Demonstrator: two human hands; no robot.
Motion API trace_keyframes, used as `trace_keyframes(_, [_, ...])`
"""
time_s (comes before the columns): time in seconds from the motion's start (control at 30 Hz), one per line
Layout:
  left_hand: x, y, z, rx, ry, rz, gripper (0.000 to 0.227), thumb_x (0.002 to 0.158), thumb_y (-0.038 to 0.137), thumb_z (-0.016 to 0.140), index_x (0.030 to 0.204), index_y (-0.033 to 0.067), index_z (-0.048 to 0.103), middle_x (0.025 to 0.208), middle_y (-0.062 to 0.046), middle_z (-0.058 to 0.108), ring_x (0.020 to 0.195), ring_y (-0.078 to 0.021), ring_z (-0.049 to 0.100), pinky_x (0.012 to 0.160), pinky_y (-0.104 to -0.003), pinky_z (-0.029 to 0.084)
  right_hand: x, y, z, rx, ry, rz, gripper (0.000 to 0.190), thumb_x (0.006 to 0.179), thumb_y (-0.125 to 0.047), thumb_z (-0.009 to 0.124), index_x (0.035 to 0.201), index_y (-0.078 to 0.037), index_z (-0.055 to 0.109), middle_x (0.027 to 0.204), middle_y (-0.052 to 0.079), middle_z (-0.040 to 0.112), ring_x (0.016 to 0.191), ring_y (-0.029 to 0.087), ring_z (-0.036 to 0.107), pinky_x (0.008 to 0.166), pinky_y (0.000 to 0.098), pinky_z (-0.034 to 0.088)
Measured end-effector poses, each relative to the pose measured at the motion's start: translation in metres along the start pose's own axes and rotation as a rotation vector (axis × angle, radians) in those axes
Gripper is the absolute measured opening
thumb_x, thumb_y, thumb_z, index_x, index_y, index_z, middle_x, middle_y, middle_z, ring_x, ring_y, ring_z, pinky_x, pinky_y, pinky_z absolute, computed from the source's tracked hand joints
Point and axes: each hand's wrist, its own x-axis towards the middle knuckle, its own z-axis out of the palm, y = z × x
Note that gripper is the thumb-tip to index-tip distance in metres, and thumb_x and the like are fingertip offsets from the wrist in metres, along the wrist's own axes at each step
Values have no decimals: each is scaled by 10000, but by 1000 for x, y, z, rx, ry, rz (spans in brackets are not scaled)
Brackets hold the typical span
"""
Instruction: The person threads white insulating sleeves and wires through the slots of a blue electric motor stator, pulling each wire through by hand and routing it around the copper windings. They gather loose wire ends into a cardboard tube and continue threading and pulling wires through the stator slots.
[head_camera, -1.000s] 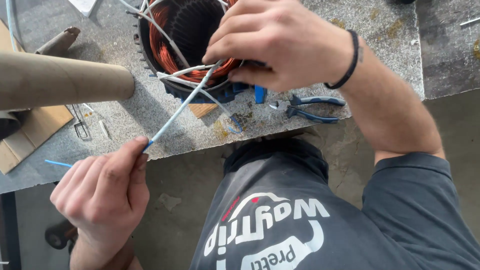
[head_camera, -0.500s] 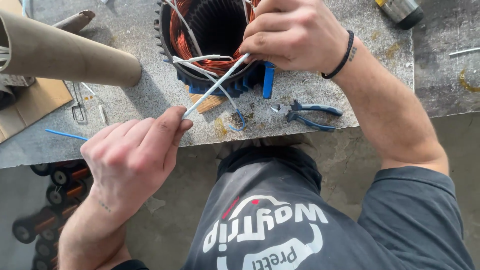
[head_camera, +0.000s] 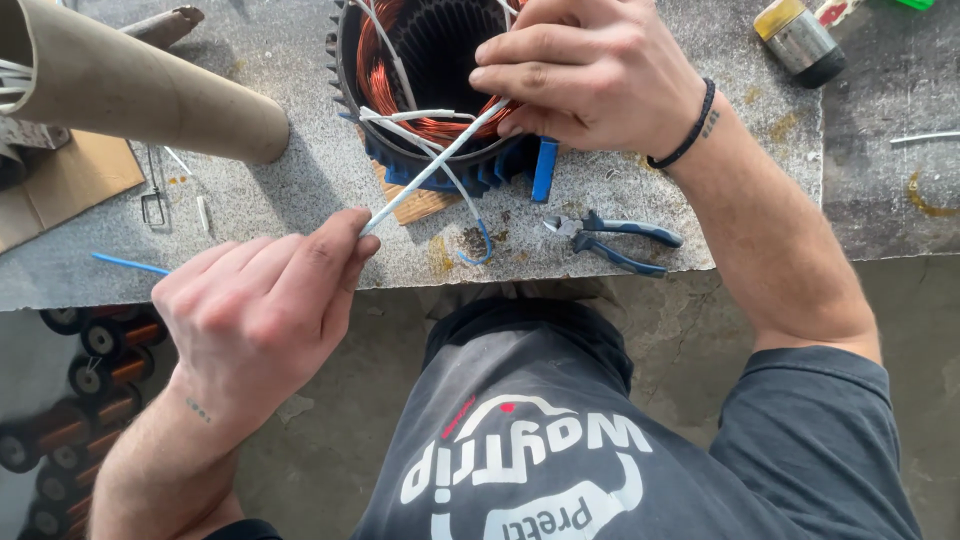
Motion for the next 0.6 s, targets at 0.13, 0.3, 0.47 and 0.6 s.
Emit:
trace_keyframes(0.13, [7,1,0,-9,19,4,111,936,131,787,1024,64,771,619,1,595,533,-155,602,508,-306,443,16,-5,0,-11,26,-49,241,979,-302,829,1143,-128,797,1202,-20,726,1135,169,635,1005,335,522])
trace_keyframes(0.3, [5,0,3,-13,60,16,105,892,144,860,921,67,795,511,9,512,423,-142,504,437,-301,384,10,-2,7,-27,66,-70,162,1008,-289,854,1068,-154,788,1143,-45,741,1111,162,633,1002,366,490])
trace_keyframes(0.47, [1,-2,3,-12,92,14,145,934,158,875,907,67,765,546,7,518,461,-154,503,473,-307,378,-6,1,10,40,83,-4,92,1011,-216,819,1038,-133,789,1212,-20,747,1152,174,635,1009,364,473])
trace_keyframes(0.6, [5,1,1,26,70,42,138,896,178,875,911,69,791,511,11,517,428,-145,515,440,-306,378,-5,-10,2,-9,71,61,98,1005,-184,803,1083,-125,806,1264,8,748,1201,190,638,1036,366,467])
